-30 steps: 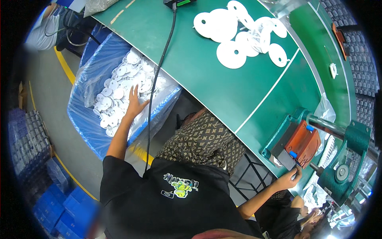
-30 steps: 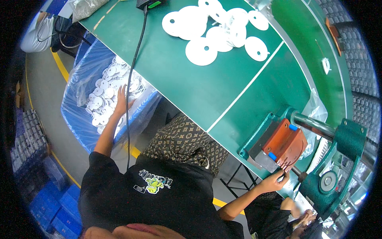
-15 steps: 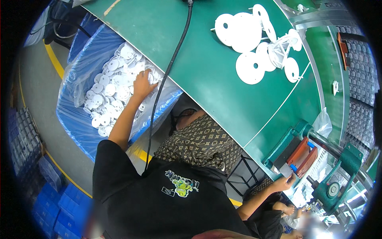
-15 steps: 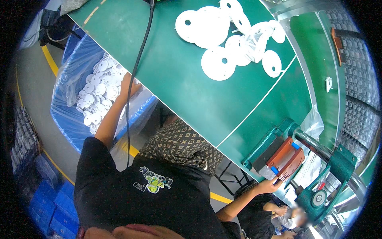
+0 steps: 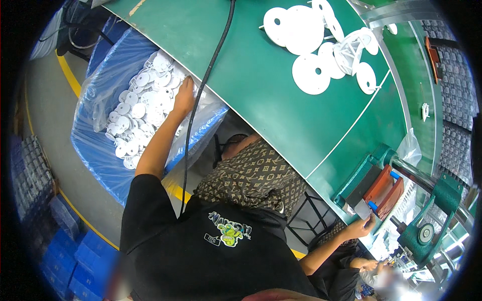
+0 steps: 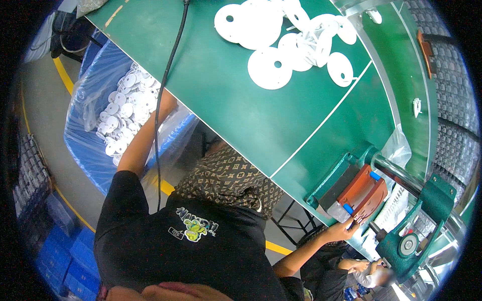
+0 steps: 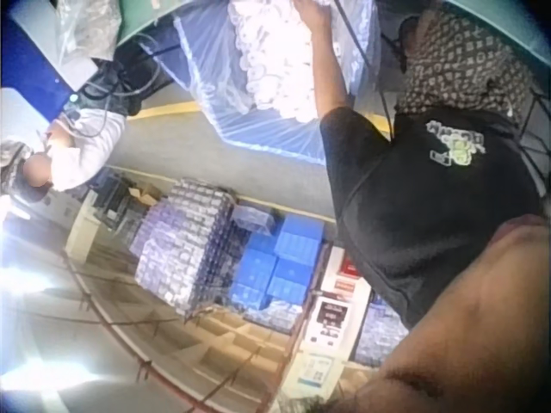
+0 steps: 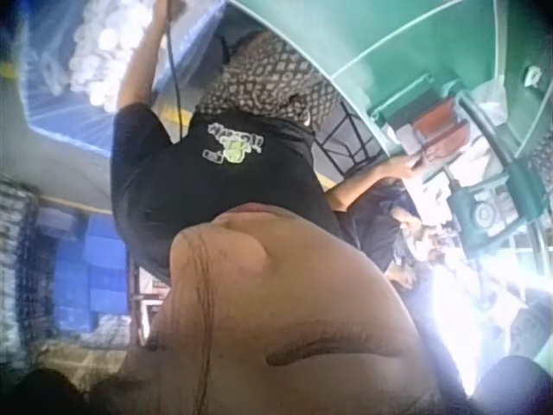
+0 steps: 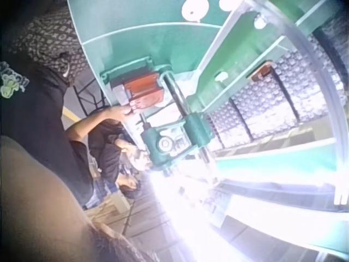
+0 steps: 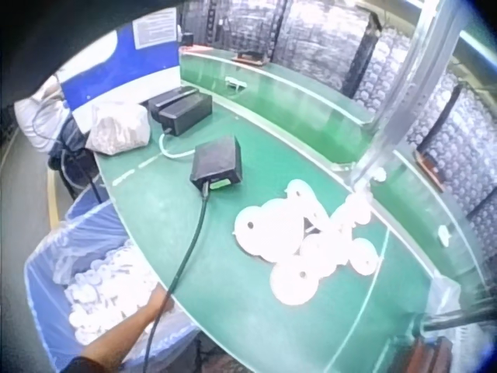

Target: The person assembles plastic disks into assembled parts using an industrial manual lever press.

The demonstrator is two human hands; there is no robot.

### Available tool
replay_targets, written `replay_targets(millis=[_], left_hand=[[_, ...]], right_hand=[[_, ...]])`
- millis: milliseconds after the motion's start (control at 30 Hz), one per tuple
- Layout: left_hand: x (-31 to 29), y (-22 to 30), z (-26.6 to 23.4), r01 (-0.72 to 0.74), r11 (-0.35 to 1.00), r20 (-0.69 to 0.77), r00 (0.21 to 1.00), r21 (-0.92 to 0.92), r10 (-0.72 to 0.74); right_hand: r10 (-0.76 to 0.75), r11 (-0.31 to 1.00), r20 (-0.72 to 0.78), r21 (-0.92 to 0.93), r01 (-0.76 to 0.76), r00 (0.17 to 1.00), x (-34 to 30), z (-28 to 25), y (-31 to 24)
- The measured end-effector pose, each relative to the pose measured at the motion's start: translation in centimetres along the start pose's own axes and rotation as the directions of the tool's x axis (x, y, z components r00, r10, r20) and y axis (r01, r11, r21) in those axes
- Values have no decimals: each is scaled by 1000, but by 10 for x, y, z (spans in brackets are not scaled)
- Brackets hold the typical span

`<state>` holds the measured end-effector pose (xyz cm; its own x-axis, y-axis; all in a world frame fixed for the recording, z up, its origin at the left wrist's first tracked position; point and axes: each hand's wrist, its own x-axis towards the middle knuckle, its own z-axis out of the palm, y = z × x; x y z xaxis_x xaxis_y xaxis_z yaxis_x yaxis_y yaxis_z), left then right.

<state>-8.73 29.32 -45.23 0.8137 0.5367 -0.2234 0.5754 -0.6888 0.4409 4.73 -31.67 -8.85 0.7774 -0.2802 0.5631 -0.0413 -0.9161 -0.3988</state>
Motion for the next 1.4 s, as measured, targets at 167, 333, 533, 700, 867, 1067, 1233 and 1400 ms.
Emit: replay_targets(millis=[167,333,533,700,867,1067,1233,1400], left_hand=[[5,11,-25,4,973,-79,997,-232,-23],[-21,52,-88,146,908,-126,970,-393,-210],[-63,30,-99,-48,532,-177,965,-845,-194],[-104,68,-188,-136,571,-316,921,-810,-229],[-131,125,-302,-228,695,-445,883,-682,-147],[-104,234,-377,-468,744,-492,844,-476,216],[-60,341,-370,-732,675,-331,663,-98,671],[-20,408,-331,-788,590,-278,535,175,798]], right_hand=[[75,997,7,28,-75,997,-4,-1,-9],[13,997,13,79,-14,1000,-4,1,-12],[18,991,15,132,-20,1000,-5,0,-20],[39,992,30,121,-43,999,-4,2,-13],[3,982,66,188,-15,998,-3,9,-11],[111,985,21,131,-113,994,-9,4,-21],[59,977,-52,206,-47,997,-10,4,-25],[28,981,-101,195,-8,994,-7,4,-30]])
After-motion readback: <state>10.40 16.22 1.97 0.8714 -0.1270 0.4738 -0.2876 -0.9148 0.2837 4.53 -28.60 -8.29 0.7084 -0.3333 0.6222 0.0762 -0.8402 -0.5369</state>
